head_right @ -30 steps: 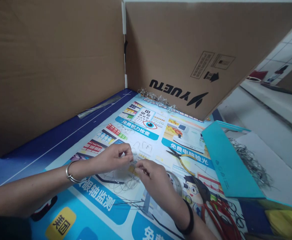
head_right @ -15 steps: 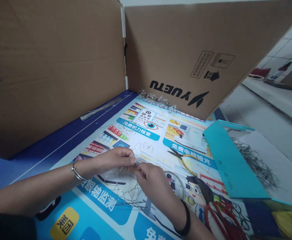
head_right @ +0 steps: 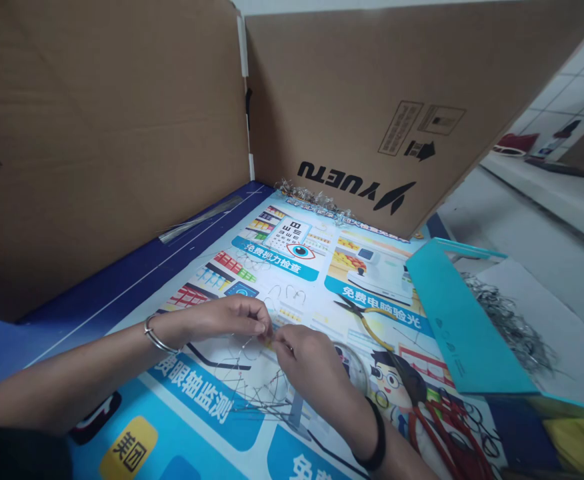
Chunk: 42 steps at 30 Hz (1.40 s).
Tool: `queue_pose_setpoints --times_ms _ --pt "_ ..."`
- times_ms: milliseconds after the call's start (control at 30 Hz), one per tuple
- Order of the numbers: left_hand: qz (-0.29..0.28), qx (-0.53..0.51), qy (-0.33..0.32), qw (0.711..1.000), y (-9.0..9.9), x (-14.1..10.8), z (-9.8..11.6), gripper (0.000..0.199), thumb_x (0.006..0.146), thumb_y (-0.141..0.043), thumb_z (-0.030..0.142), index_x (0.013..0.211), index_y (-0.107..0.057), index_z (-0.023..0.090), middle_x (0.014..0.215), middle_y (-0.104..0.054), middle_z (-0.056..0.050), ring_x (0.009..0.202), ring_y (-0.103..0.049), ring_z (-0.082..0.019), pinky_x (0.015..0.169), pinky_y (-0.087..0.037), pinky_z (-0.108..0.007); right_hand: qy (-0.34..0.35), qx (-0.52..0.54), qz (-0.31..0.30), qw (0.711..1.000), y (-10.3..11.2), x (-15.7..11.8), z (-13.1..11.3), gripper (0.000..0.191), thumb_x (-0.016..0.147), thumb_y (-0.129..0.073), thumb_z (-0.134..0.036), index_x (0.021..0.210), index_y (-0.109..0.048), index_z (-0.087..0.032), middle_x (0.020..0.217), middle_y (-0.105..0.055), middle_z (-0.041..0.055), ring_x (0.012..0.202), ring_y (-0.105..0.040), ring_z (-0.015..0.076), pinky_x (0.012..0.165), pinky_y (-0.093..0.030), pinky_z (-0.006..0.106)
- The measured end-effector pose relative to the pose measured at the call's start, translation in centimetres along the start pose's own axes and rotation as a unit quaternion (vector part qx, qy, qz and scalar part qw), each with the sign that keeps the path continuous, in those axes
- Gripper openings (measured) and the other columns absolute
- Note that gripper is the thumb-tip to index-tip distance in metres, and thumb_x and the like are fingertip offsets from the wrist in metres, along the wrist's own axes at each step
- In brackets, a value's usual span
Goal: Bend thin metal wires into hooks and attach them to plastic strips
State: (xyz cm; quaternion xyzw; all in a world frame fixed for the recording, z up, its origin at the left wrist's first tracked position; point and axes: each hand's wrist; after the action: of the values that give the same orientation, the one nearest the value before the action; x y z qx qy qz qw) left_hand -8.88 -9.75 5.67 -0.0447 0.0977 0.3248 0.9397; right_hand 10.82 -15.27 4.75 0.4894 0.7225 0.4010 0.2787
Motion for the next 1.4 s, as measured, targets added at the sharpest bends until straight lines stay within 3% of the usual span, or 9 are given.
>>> queue_pose_setpoints --times_ms 400,600,867,1200,1400 --pt "-0.008 0.012 -0.013 1.0 0.3 0.2 -0.7 0.017 0.08 -0.061 0.03 0.082 -0.062 0.013 0.092 -0.068 -0.007 0.085 -0.06 -0.015 0.079 -0.045 -0.03 -0.011 -0.038 -0.016 0.999 0.4 0.0 -0.2 0.023 0.086 -0.044 -0.023 0.077 -0.065 -0.022 0.075 -0.068 0.0013 0.069 -0.061 0.0153 0.06 -0.037 0.024" --pt "0.037 0.063 -0.01 0.997 0.2 0.3 -0.6 0.021 0.078 -0.06 0.034 0.079 -0.062 0.013 0.078 -0.064 -0.003 0.07 -0.054 -0.011 0.065 -0.042 -0.023 -0.031 -0.045 -0.008 0.998 1.2 -0.2 0.0 0.021 0.085 -0.046 -0.026 0.093 -0.065 -0.025 0.075 -0.067 0.0003 0.063 -0.059 0.0143 0.055 -0.035 0.023" --pt "0.067 0.082 -0.011 0.994 0.0 0.4 -0.7 0.019 0.079 -0.059 0.033 0.08 -0.063 0.014 0.073 -0.061 0.0 0.065 -0.05 -0.01 0.062 -0.039 -0.022 0.016 -0.079 -0.023 0.996 2.2 -0.3 0.4 0.022 0.085 -0.045 -0.022 0.081 -0.066 -0.022 0.078 -0.067 0.0033 0.072 -0.06 0.0159 0.062 -0.038 0.024" --pt "0.107 0.079 -0.063 0.989 -0.6 0.6 -0.9 0.015 0.083 -0.052 0.029 0.078 -0.057 0.015 0.076 -0.059 -0.001 0.073 -0.054 -0.012 0.069 -0.042 -0.025 0.031 0.051 -0.022 0.998 2.1 -0.4 0.6 0.024 0.089 -0.043 -0.026 0.08 -0.066 -0.024 0.07 -0.066 -0.0014 0.062 -0.057 0.0133 0.057 -0.038 0.023" --pt "0.112 0.119 -0.085 0.983 -0.7 0.4 -0.6 0.016 0.086 -0.047 0.027 0.077 -0.055 0.016 0.076 -0.057 0.0 0.074 -0.052 -0.013 0.071 -0.041 -0.026 0.025 0.102 0.023 0.994 1.6 -0.1 0.6 0.024 0.09 -0.045 -0.028 0.078 -0.065 -0.023 0.078 -0.065 0.0006 0.075 -0.058 0.0142 0.066 -0.042 0.025"
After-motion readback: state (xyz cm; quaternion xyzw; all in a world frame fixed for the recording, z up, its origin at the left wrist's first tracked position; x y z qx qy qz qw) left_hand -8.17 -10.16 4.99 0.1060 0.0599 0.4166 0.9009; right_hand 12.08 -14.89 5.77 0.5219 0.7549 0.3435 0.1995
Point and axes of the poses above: each hand's wrist, its own x-axis towards the middle knuckle, its own y-axis out of the back of the hand, z = x × y
